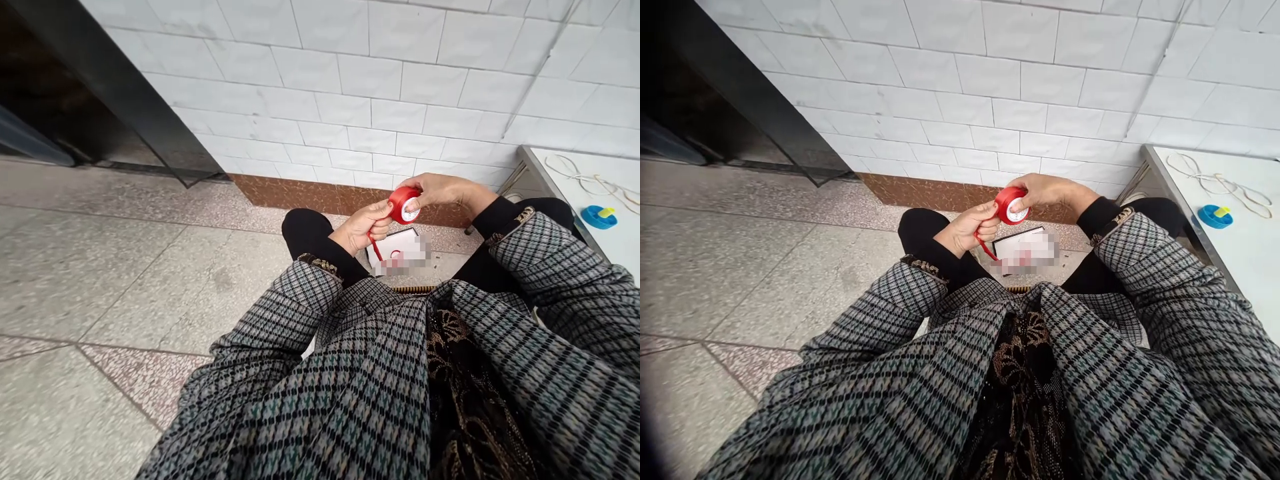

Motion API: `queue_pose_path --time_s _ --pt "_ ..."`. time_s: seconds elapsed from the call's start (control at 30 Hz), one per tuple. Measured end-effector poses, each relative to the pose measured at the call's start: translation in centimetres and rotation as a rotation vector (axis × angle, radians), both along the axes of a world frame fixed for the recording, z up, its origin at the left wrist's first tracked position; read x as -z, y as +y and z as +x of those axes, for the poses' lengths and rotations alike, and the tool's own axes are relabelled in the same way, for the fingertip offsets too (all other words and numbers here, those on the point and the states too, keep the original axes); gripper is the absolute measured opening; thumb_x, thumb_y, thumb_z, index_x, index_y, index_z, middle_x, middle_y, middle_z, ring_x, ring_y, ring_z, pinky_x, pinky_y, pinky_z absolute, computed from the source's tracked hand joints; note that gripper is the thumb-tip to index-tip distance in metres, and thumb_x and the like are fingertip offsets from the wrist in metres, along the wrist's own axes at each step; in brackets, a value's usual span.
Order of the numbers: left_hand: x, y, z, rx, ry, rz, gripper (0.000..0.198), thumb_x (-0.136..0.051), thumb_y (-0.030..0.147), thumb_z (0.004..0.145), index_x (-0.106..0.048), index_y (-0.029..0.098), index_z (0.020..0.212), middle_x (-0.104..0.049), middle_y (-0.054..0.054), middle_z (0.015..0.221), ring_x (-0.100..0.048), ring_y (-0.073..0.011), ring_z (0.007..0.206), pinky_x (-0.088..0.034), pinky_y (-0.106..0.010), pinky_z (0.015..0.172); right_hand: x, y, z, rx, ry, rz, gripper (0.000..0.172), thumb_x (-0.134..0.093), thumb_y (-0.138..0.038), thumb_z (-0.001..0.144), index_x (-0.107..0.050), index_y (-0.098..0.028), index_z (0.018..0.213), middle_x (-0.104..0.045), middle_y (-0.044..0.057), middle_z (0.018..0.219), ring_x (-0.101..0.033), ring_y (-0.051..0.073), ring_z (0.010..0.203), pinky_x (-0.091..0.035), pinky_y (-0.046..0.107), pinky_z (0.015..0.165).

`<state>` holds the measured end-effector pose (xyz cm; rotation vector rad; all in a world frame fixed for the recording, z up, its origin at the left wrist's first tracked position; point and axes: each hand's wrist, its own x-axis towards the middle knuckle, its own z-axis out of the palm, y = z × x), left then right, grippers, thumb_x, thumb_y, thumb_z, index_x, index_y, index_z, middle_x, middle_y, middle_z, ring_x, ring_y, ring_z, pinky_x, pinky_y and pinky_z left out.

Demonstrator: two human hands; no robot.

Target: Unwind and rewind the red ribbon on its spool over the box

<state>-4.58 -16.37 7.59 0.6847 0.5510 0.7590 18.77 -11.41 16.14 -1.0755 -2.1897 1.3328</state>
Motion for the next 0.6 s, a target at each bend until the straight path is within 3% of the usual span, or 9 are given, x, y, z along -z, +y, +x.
queue_pose_path --time_s 0.1,0.23,0.4,0.6 --pt "-0.2 0.8 0.8 -0.056 -0.005 0.014 0.036 -0.088 0.025 0.1 -0.054 0.021 0.089 -0.028 0.016 0.056 -0.019 -0.0018 0.037 -0.006 -0.015 0.041 -1.3 1.2 0.9 0.05 -0.202 0.126 0.035 -0.105 -0.027 0.072 -0.089 -0.025 0.103 -0.084 0.003 0.093 -0.074 0.026 0.091 -0.062 0.041 0.087" --pt "-0.5 2.3 1.9 -0.131 -0.002 0.008 0.04 -0.091 0.026 0.097 -0.052 0.021 0.086 -0.03 0.016 0.057 -0.021 -0.0011 0.038 -0.011 -0.013 0.04 -0.9 2.2 3.2 0.205 -0.161 0.106 0.039 -0.102 -0.024 0.073 -0.088 -0.023 0.109 -0.086 0.005 0.1 -0.075 0.028 0.097 -0.063 0.044 0.093" --pt "0.1 4.6 3.3 -0.084 0.026 -0.027 0.037 -0.083 0.022 0.103 -0.053 0.019 0.081 -0.031 0.015 0.055 -0.021 -0.0008 0.036 -0.012 -0.013 0.039 2.0 2.6 5.3 0.366 0.125 -0.11 0.039 -0.107 -0.025 0.07 -0.088 -0.023 0.104 -0.086 0.005 0.1 -0.076 0.029 0.1 -0.065 0.044 0.097" --pt "1.0 8.2 5.2 -0.047 0.039 -0.091 0.039 -0.084 0.025 0.103 -0.053 0.019 0.079 -0.029 0.015 0.054 -0.02 -0.0008 0.036 -0.011 -0.013 0.04 6.0 4.0 5.9 0.482 0.454 -0.395 0.053 -0.115 -0.032 0.063 -0.086 -0.023 0.106 -0.088 0.004 0.099 -0.08 0.025 0.096 -0.069 0.04 0.094"
